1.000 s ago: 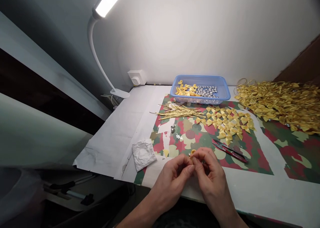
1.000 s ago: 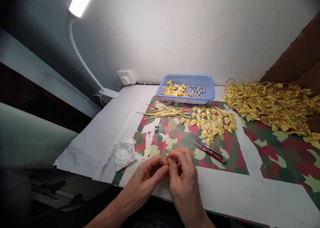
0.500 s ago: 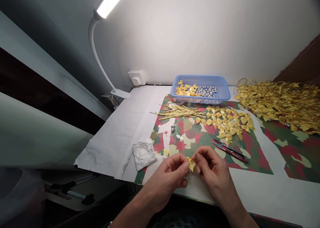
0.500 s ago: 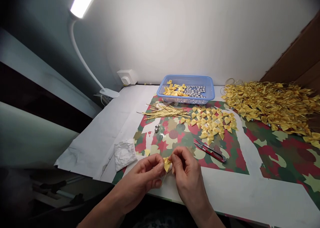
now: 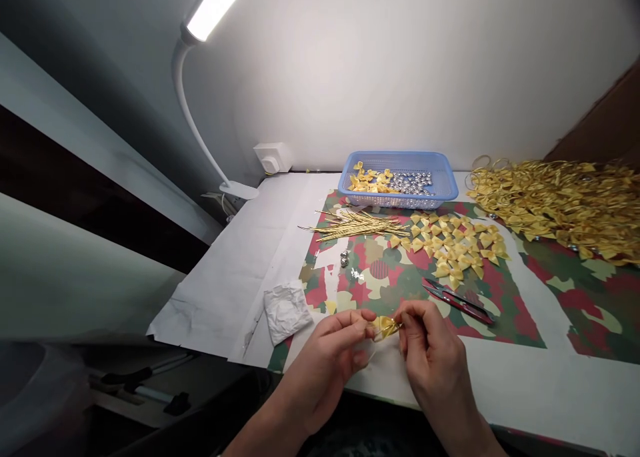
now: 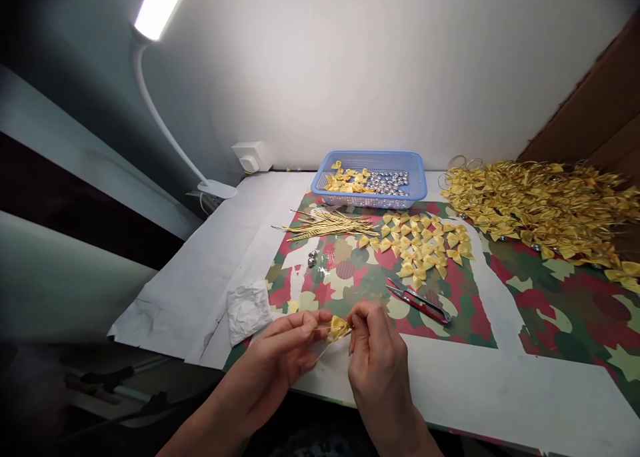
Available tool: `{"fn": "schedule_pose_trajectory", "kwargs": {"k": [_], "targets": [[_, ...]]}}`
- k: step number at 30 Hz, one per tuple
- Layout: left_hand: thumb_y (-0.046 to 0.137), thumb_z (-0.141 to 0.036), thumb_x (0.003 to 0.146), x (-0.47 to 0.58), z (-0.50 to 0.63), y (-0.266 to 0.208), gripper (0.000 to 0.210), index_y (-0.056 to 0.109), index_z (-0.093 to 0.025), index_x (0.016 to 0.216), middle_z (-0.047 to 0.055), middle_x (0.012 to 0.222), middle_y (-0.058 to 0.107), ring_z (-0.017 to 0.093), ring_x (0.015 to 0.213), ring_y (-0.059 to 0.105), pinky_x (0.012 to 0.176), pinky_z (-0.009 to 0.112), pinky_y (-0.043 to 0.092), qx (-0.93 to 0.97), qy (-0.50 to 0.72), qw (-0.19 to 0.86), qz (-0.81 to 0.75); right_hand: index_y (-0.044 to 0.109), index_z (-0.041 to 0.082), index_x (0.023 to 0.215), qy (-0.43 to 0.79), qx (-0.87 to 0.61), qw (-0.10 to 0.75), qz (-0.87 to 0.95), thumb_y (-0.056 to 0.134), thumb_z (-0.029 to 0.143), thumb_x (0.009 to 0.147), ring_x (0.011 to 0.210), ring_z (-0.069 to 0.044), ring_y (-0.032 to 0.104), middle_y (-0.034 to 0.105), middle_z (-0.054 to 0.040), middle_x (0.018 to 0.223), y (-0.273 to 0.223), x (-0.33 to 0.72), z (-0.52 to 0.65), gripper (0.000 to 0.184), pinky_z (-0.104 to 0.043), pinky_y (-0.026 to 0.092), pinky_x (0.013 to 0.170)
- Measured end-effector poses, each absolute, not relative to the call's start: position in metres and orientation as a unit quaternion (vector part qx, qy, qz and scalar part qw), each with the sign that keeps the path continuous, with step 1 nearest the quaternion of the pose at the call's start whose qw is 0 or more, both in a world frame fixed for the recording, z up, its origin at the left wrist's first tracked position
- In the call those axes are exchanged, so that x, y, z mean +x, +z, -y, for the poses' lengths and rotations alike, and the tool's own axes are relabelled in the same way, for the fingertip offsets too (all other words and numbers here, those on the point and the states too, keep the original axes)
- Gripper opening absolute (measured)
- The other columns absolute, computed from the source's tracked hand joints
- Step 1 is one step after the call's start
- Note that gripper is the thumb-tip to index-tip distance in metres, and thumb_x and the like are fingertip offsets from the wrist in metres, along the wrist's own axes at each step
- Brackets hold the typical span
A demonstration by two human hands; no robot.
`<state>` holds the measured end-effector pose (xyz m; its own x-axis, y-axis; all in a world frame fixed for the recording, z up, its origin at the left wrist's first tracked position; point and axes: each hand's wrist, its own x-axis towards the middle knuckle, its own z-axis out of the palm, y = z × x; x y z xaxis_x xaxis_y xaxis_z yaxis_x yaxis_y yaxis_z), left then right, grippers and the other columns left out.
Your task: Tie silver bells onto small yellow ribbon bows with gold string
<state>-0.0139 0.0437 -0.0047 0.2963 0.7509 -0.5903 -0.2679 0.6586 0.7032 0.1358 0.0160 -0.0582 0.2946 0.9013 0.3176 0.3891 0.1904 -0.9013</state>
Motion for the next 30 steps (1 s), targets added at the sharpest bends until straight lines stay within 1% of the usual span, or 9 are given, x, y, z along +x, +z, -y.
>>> {"fn": "schedule_pose_trajectory", "kwargs": {"k": [3, 6, 8, 11, 13, 16, 19, 24, 30], "targets": [[0.073, -0.037, 0.083, -0.014, -0.046, -0.004, 0.026, 0.057, -0.017, 0.079, -0.004, 0.070, 0.049, 0.008, 0.058, 0.037, 0.049, 0.018, 0.028, 0.404, 0.291, 0.704, -0.506, 0.057, 0.021, 0.088, 0.185, -0.580, 0.545, 0.577, 0.046, 0.018, 0.096, 0.049, -0.011, 0.048, 0.054, 0.0027, 0.064, -0.057, 0.135, -0.015, 0.014, -0.022, 0.043, 0.049], [0.067, -0.043, 0.087, -0.016, -0.051, -0.001, 0.026, 0.055, -0.021, 0.093, -0.010, 0.055, 0.037, 0.008, 0.050, 0.027, 0.046, 0.021, 0.019, 0.497, 0.238, 0.653, -0.519, 0.056, 0.022, 0.091, 0.161, -0.568, 0.543, 0.597, 0.045, 0.012, 0.095, 0.048, -0.010, 0.048, 0.053, 0.0037, 0.063, -0.055, 0.135, -0.014, 0.015, -0.020, 0.042, 0.048], [0.065, -0.043, 0.088, -0.017, -0.056, 0.001, 0.026, 0.057, -0.020, 0.095, -0.008, 0.061, 0.046, 0.008, 0.051, 0.032, 0.047, 0.021, 0.021, 0.526, 0.216, 0.636, -0.522, 0.055, 0.022, 0.092, 0.153, -0.560, 0.542, 0.607, 0.045, 0.010, 0.095, 0.048, -0.010, 0.048, 0.052, 0.0042, 0.063, -0.053, 0.135, -0.012, 0.016, -0.019, 0.042, 0.048], [0.068, -0.043, 0.085, -0.016, -0.063, 0.003, 0.028, 0.067, -0.016, 0.095, -0.001, 0.078, 0.061, 0.010, 0.060, 0.046, 0.054, 0.022, 0.032, 0.550, 0.181, 0.639, -0.507, 0.055, 0.022, 0.093, 0.150, -0.546, 0.544, 0.619, 0.044, 0.008, 0.095, 0.049, -0.010, 0.049, 0.052, 0.0038, 0.065, -0.050, 0.133, -0.010, 0.017, -0.018, 0.042, 0.047], [0.071, -0.039, 0.083, -0.014, -0.065, 0.003, 0.026, 0.073, -0.014, 0.089, 0.002, 0.080, 0.065, 0.013, 0.066, 0.052, 0.060, 0.023, 0.037, 0.550, 0.160, 0.654, -0.494, 0.054, 0.022, 0.093, 0.152, -0.536, 0.547, 0.625, 0.044, 0.007, 0.095, 0.052, -0.009, 0.051, 0.054, 0.0030, 0.068, -0.049, 0.132, -0.010, 0.018, -0.017, 0.044, 0.048], [0.074, -0.031, 0.079, -0.011, -0.065, 0.001, 0.018, 0.078, -0.013, 0.076, 0.000, 0.067, 0.065, 0.013, 0.064, 0.051, 0.060, 0.023, 0.037, 0.516, 0.164, 0.691, -0.478, 0.053, 0.022, 0.094, 0.157, -0.525, 0.552, 0.628, 0.043, 0.006, 0.095, 0.056, -0.009, 0.054, 0.055, 0.0023, 0.071, -0.048, 0.132, -0.009, 0.019, -0.017, 0.046, 0.051], [0.076, -0.027, 0.077, -0.010, -0.062, -0.003, 0.013, 0.079, -0.016, 0.071, -0.002, 0.057, 0.062, 0.010, 0.057, 0.046, 0.055, 0.022, 0.033, 0.472, 0.187, 0.713, -0.484, 0.053, 0.023, 0.094, 0.169, -0.518, 0.553, 0.631, 0.043, 0.005, 0.095, 0.059, -0.010, 0.056, 0.058, 0.0015, 0.073, -0.049, 0.133, -0.009, 0.020, -0.017, 0.047, 0.054], [0.081, -0.027, 0.071, -0.009, -0.060, -0.007, 0.010, 0.079, -0.017, 0.072, -0.001, 0.062, 0.068, 0.010, 0.060, 0.051, 0.058, 0.021, 0.036, 0.439, 0.228, 0.711, -0.500, 0.056, 0.023, 0.094, 0.194, -0.511, 0.553, 0.629, 0.045, 0.007, 0.095, 0.063, -0.011, 0.060, 0.064, 0.0008, 0.077, -0.047, 0.135, -0.010, 0.019, -0.018, 0.049, 0.058], [0.082, -0.028, 0.072, -0.009, -0.057, -0.005, 0.013, 0.081, -0.015, 0.075, 0.001, 0.068, 0.073, 0.012, 0.065, 0.056, 0.063, 0.022, 0.040, 0.464, 0.242, 0.696, -0.491, 0.057, 0.022, 0.090, 0.219, -0.526, 0.551, 0.610, 0.047, 0.013, 0.096, 0.056, -0.010, 0.055, 0.062, 0.0017, 0.072, -0.043, 0.145, -0.011, 0.015, -0.019, 0.045, 0.051]]}}
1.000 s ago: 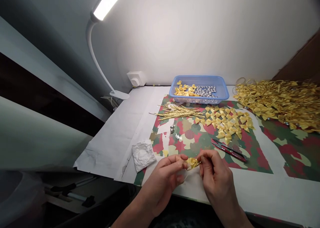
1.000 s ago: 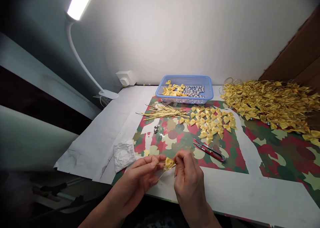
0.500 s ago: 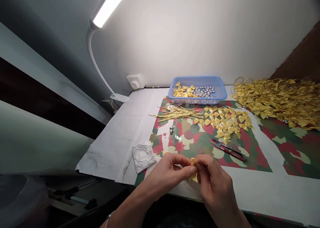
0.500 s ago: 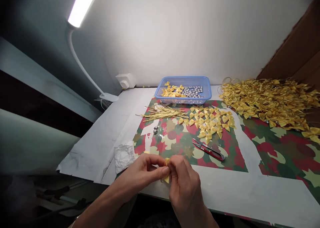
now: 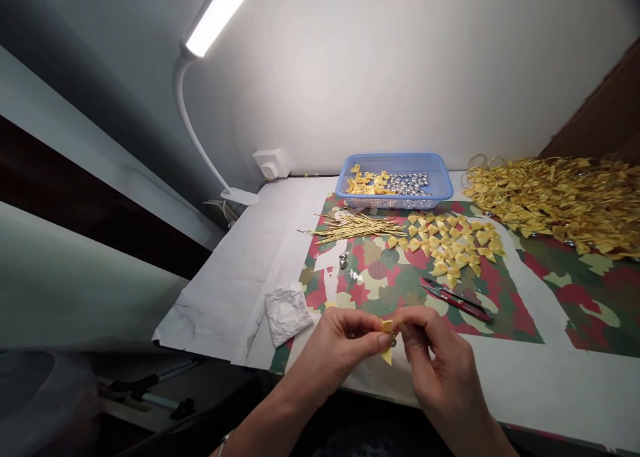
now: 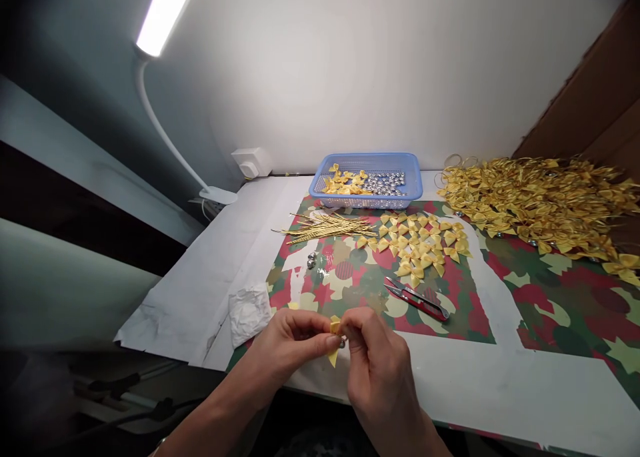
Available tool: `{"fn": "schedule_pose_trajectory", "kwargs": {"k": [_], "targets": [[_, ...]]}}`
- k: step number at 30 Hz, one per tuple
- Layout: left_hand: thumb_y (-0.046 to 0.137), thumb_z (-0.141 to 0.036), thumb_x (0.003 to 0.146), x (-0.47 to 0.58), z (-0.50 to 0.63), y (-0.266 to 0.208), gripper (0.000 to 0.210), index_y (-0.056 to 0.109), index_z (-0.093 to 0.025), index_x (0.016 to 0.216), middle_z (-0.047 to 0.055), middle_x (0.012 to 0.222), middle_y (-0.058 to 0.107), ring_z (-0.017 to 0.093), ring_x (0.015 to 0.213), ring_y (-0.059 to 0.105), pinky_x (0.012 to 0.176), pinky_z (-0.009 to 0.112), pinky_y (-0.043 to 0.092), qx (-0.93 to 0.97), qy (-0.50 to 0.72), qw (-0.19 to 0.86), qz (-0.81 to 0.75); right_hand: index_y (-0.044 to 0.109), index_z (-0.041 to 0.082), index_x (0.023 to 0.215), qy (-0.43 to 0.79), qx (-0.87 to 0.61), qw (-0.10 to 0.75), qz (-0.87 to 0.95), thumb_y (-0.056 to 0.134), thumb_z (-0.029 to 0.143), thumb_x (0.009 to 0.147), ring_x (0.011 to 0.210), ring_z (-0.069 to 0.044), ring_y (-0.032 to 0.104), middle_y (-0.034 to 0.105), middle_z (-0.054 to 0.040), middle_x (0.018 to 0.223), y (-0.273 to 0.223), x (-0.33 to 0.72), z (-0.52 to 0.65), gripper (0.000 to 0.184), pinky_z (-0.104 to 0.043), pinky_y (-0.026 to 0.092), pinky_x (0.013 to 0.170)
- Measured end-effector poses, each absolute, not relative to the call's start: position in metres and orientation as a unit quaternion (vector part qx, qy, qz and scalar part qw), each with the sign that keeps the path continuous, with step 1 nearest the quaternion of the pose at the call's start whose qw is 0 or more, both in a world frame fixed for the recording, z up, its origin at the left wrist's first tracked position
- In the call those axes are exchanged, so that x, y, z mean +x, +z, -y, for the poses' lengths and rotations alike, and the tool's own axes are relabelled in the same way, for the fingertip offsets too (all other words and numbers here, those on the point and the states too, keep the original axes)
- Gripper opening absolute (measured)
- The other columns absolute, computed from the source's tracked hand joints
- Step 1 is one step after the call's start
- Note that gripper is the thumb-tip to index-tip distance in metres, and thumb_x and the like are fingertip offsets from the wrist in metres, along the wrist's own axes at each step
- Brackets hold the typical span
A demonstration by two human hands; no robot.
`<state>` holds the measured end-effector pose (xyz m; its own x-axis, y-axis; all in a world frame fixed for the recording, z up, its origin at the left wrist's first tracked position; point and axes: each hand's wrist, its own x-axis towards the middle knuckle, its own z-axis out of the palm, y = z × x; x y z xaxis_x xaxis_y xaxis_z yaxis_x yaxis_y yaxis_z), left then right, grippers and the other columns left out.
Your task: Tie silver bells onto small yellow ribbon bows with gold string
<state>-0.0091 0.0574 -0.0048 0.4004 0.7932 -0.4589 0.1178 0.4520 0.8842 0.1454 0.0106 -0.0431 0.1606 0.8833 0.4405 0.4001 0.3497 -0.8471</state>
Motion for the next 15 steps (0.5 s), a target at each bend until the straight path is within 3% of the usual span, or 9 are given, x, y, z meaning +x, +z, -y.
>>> {"fn": "schedule_pose_trajectory", "kwargs": {"k": [7, 15], "targets": [[0.081, -0.026, 0.073, -0.013, -0.056, -0.007, 0.011, 0.081, -0.016, 0.076, 0.003, 0.072, 0.075, 0.015, 0.069, 0.060, 0.067, 0.024, 0.045, 0.482, 0.258, 0.673, -0.499, 0.057, 0.023, 0.089, 0.243, -0.546, 0.556, 0.577, 0.049, 0.018, 0.098, 0.050, -0.008, 0.050, 0.052, 0.0055, 0.063, -0.033, 0.160, -0.011, 0.013, -0.018, 0.043, 0.049], [0.079, -0.028, 0.073, -0.015, -0.060, -0.007, 0.014, 0.077, -0.015, 0.071, 0.002, 0.070, 0.067, 0.014, 0.070, 0.056, 0.066, 0.024, 0.043, 0.508, 0.282, 0.646, -0.495, 0.060, 0.023, 0.085, 0.269, -0.579, 0.615, 0.463, 0.055, 0.026, 0.097, 0.053, -0.007, 0.052, 0.058, 0.0047, 0.070, -0.012, 0.172, -0.010, 0.013, -0.021, 0.047, 0.059]]}}
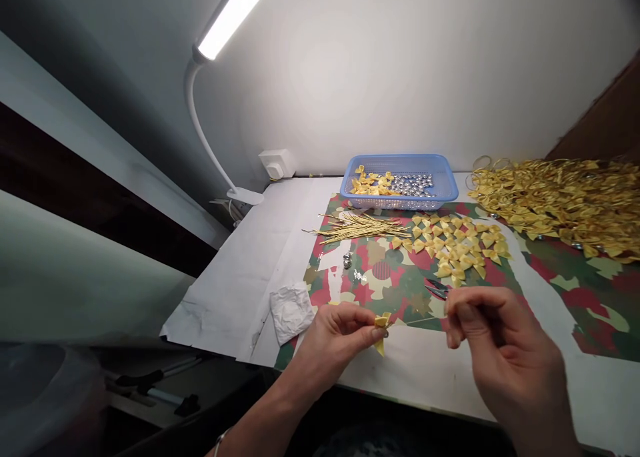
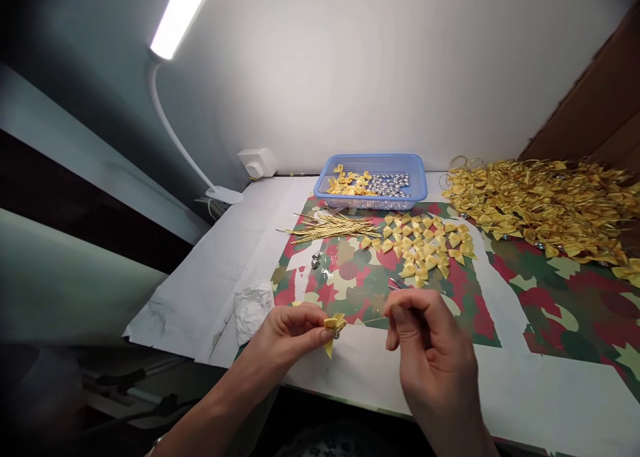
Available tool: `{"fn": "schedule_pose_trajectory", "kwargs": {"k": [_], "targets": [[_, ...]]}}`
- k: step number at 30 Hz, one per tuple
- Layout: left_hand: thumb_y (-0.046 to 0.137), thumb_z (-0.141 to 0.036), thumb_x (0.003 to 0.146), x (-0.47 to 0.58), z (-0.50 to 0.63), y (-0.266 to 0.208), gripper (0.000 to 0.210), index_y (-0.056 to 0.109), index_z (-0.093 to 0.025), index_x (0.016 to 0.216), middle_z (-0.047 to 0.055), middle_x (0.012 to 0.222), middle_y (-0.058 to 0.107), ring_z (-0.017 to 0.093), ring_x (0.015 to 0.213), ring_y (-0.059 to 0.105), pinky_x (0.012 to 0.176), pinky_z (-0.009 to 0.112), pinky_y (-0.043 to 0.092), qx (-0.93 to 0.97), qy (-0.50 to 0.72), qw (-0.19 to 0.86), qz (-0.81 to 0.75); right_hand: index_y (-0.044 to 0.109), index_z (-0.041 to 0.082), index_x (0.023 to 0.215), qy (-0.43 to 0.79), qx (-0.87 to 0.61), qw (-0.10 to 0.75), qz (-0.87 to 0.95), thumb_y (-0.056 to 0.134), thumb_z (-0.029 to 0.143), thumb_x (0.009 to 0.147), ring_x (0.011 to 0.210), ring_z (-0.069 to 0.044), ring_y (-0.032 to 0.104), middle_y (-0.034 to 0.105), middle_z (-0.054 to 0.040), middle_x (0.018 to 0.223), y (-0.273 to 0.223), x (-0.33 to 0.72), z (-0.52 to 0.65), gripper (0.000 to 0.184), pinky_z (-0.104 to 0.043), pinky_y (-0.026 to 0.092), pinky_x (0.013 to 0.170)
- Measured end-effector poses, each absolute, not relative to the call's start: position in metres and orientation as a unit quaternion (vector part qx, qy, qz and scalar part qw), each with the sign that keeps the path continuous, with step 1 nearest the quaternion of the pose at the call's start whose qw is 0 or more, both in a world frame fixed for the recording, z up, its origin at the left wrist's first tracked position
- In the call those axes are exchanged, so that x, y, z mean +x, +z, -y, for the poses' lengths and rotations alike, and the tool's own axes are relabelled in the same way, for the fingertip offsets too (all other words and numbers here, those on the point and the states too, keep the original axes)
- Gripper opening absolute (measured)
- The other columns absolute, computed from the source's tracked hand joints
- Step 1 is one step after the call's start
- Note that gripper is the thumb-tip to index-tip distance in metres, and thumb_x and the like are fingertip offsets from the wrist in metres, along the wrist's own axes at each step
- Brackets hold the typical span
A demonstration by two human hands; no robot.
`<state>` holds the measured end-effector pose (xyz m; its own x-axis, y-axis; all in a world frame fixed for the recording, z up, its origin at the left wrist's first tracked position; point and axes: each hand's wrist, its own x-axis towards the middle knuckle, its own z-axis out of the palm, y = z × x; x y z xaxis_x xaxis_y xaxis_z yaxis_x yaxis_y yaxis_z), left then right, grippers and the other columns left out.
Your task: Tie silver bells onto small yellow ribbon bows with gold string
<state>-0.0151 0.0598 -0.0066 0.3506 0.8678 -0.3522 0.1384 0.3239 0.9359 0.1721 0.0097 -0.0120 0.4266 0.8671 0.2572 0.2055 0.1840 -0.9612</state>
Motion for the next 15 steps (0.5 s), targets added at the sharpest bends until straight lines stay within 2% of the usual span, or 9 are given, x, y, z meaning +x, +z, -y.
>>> {"fn": "schedule_pose_trajectory", "kwargs": {"k": [6, 9, 15], "targets": [[0.077, -0.027, 0.075, -0.028, -0.061, -0.016, 0.013, 0.076, -0.014, 0.074, 0.003, 0.072, 0.066, 0.016, 0.072, 0.057, 0.068, 0.027, 0.043, 0.529, 0.278, 0.621, -0.508, 0.061, 0.022, 0.089, 0.228, -0.562, 0.691, 0.393, 0.066, 0.026, 0.091, 0.056, -0.010, 0.054, 0.062, 0.0017, 0.079, 0.001, 0.200, -0.008, 0.007, -0.025, 0.047, 0.055], [0.076, -0.027, 0.076, -0.031, -0.061, -0.018, 0.013, 0.076, -0.014, 0.075, 0.003, 0.072, 0.066, 0.017, 0.073, 0.056, 0.068, 0.028, 0.042, 0.541, 0.274, 0.609, -0.512, 0.062, 0.022, 0.088, 0.234, -0.559, 0.715, 0.350, 0.069, 0.024, 0.088, 0.059, -0.011, 0.053, 0.059, 0.0015, 0.077, 0.004, 0.206, -0.008, 0.008, -0.026, 0.045, 0.053], [0.074, -0.025, 0.077, -0.029, -0.062, -0.018, 0.012, 0.075, -0.014, 0.073, 0.004, 0.073, 0.065, 0.018, 0.074, 0.056, 0.068, 0.029, 0.041, 0.568, 0.269, 0.583, -0.515, 0.064, 0.022, 0.088, 0.243, -0.491, 0.748, 0.375, 0.070, 0.019, 0.087, 0.057, -0.013, 0.052, 0.058, 0.0012, 0.071, -0.003, 0.211, -0.009, 0.007, -0.028, 0.043, 0.048]]}}
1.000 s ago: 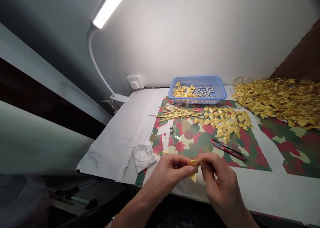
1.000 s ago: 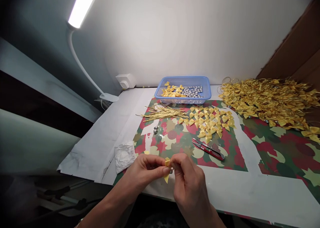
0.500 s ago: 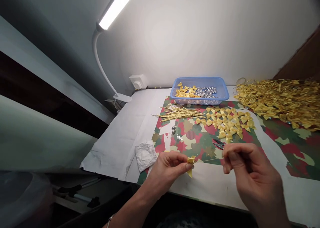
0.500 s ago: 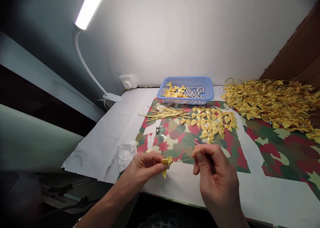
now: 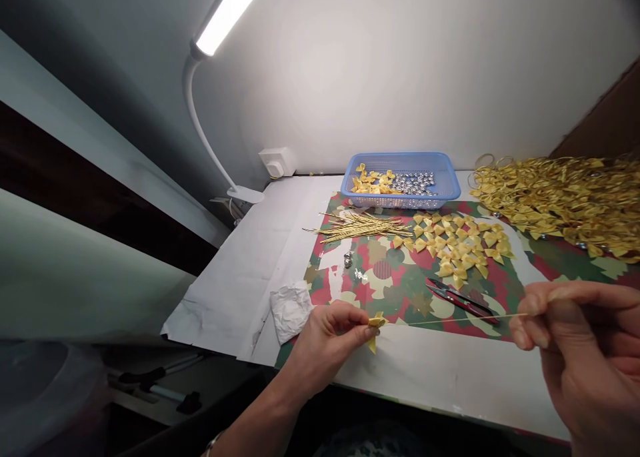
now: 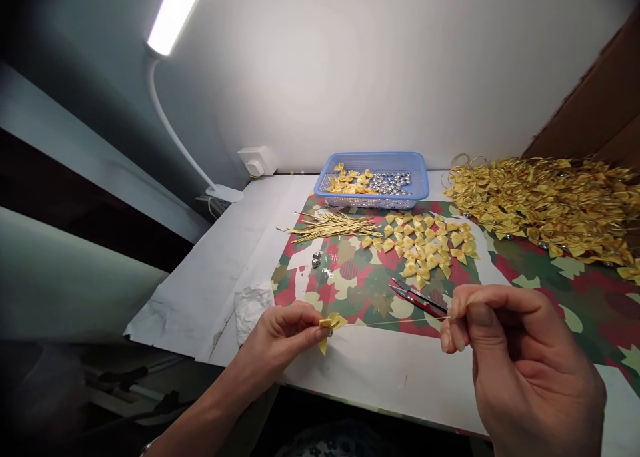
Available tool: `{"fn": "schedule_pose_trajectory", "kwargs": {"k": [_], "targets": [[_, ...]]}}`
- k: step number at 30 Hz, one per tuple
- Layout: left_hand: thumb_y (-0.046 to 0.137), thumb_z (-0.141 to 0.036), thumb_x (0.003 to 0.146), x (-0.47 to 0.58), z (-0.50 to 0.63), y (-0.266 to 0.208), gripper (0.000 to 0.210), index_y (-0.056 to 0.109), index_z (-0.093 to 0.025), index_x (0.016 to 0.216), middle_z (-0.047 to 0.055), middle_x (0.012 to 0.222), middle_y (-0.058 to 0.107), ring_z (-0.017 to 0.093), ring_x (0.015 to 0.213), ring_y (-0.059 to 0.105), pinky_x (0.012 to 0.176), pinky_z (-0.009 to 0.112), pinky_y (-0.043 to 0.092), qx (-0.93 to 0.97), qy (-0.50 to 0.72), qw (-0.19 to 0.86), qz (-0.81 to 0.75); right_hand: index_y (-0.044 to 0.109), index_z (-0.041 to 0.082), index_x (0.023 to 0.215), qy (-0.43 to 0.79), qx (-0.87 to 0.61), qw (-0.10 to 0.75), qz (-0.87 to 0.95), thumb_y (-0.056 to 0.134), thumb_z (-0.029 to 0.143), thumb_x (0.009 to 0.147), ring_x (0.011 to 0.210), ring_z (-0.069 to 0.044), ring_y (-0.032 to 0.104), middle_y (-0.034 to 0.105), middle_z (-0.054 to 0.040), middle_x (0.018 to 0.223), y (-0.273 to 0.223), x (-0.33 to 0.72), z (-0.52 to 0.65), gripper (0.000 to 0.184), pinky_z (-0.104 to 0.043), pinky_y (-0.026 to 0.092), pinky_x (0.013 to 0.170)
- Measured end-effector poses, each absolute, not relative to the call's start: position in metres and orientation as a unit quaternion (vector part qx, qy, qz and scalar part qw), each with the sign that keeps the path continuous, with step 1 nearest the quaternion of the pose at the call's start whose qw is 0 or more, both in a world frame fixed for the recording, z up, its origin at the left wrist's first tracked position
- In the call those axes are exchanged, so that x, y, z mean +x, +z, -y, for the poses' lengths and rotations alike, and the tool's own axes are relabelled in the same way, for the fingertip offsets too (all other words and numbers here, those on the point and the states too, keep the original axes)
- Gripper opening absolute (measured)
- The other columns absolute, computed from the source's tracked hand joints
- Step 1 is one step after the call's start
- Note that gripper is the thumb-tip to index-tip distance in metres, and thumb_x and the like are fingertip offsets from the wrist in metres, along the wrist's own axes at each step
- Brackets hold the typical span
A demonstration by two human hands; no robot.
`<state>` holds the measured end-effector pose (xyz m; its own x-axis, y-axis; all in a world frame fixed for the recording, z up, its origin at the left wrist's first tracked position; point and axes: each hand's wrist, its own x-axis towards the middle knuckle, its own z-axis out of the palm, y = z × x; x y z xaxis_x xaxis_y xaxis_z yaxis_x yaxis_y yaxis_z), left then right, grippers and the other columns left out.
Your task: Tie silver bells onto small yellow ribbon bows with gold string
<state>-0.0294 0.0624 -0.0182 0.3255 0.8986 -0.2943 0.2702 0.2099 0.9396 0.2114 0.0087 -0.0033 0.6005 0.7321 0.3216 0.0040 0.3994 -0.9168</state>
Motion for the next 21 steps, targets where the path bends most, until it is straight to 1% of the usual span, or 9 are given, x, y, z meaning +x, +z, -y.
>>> {"fn": "schedule_pose_trajectory", "kwargs": {"k": [3, 5, 7, 9, 10, 12, 15, 18, 21], "targets": [[0.072, -0.023, 0.080, -0.028, -0.062, -0.017, 0.010, 0.074, -0.014, 0.075, 0.004, 0.074, 0.064, 0.017, 0.073, 0.056, 0.068, 0.029, 0.042, 0.581, 0.270, 0.575, -0.509, 0.064, 0.021, 0.087, 0.259, -0.466, 0.756, 0.379, 0.068, 0.015, 0.087, 0.055, -0.012, 0.050, 0.058, 0.0007, 0.072, -0.002, 0.214, -0.009, 0.008, -0.027, 0.043, 0.047], [0.071, -0.022, 0.081, -0.026, -0.062, -0.015, 0.010, 0.071, -0.015, 0.074, 0.003, 0.078, 0.063, 0.017, 0.076, 0.056, 0.069, 0.029, 0.043, 0.592, 0.275, 0.570, -0.498, 0.065, 0.021, 0.086, 0.273, -0.460, 0.761, 0.367, 0.068, 0.014, 0.088, 0.058, -0.011, 0.052, 0.058, 0.0001, 0.075, 0.000, 0.215, -0.010, 0.008, -0.026, 0.046, 0.050], [0.068, -0.023, 0.085, -0.023, -0.060, -0.013, 0.011, 0.067, -0.016, 0.076, 0.003, 0.085, 0.062, 0.016, 0.079, 0.055, 0.070, 0.027, 0.044, 0.600, 0.279, 0.575, -0.482, 0.064, 0.022, 0.087, 0.289, -0.463, 0.764, 0.344, 0.067, 0.015, 0.088, 0.068, -0.013, 0.058, 0.059, -0.0013, 0.080, 0.002, 0.216, -0.011, 0.007, -0.024, 0.050, 0.054], [0.065, -0.024, 0.089, -0.020, -0.058, -0.011, 0.010, 0.062, -0.018, 0.082, 0.001, 0.087, 0.059, 0.014, 0.078, 0.055, 0.069, 0.026, 0.045, 0.591, 0.283, 0.596, -0.464, 0.063, 0.023, 0.089, 0.318, -0.461, 0.762, 0.323, 0.067, 0.018, 0.089, 0.080, -0.017, 0.064, 0.060, -0.0020, 0.084, 0.002, 0.218, -0.011, 0.006, -0.022, 0.050, 0.049], [0.063, -0.025, 0.091, -0.019, -0.057, -0.011, 0.009, 0.058, -0.019, 0.086, 0.000, 0.085, 0.058, 0.013, 0.076, 0.054, 0.068, 0.025, 0.046, 0.581, 0.284, 0.611, -0.456, 0.063, 0.025, 0.091, 0.341, -0.457, 0.760, 0.313, 0.066, 0.020, 0.090, 0.081, -0.018, 0.066, 0.060, -0.0018, 0.085, 0.002, 0.219, -0.011, 0.006, -0.021, 0.049, 0.045], [0.061, -0.026, 0.093, -0.016, -0.055, -0.012, 0.010, 0.052, -0.023, 0.093, -0.003, 0.082, 0.055, 0.013, 0.074, 0.055, 0.063, 0.023, 0.048, 0.561, 0.281, 0.642, -0.440, 0.062, 0.027, 0.094, 0.380, -0.441, 0.755, 0.304, 0.063, 0.021, 0.092, 0.070, -0.016, 0.065, 0.059, 0.0001, 0.080, 0.002, 0.220, -0.011, 0.006, -0.020, 0.047, 0.041], [0.059, -0.028, 0.095, -0.015, -0.052, -0.012, 0.011, 0.049, -0.024, 0.098, -0.002, 0.084, 0.058, 0.014, 0.076, 0.059, 0.057, 0.022, 0.052, 0.555, 0.269, 0.665, -0.421, 0.061, 0.028, 0.097, 0.411, -0.413, 0.758, 0.292, 0.057, 0.017, 0.095, 0.051, -0.010, 0.054, 0.059, 0.0024, 0.075, 0.002, 0.221, -0.011, 0.012, -0.020, 0.048, 0.044], [0.058, -0.028, 0.096, -0.015, -0.049, -0.010, 0.010, 0.051, -0.023, 0.100, -0.003, 0.077, 0.058, 0.012, 0.067, 0.060, 0.060, 0.022, 0.053, 0.567, 0.254, 0.668, -0.410, 0.062, 0.026, 0.096, 0.410, -0.409, 0.766, 0.279, 0.056, 0.011, 0.094, 0.049, -0.007, 0.049, 0.059, 0.0016, 0.076, 0.001, 0.220, -0.013, 0.015, -0.019, 0.045, 0.045], [0.057, -0.029, 0.096, -0.017, -0.046, -0.008, 0.012, 0.052, -0.024, 0.105, -0.005, 0.069, 0.055, 0.010, 0.056, 0.058, 0.054, 0.021, 0.051, 0.581, 0.227, 0.663, -0.413, 0.064, 0.026, 0.103, 0.386, -0.435, 0.771, 0.260, 0.060, 0.010, 0.092, 0.052, -0.007, 0.048, 0.059, 0.0013, 0.077, 0.001, 0.216, -0.016, 0.020, -0.019, 0.045, 0.049]]}}
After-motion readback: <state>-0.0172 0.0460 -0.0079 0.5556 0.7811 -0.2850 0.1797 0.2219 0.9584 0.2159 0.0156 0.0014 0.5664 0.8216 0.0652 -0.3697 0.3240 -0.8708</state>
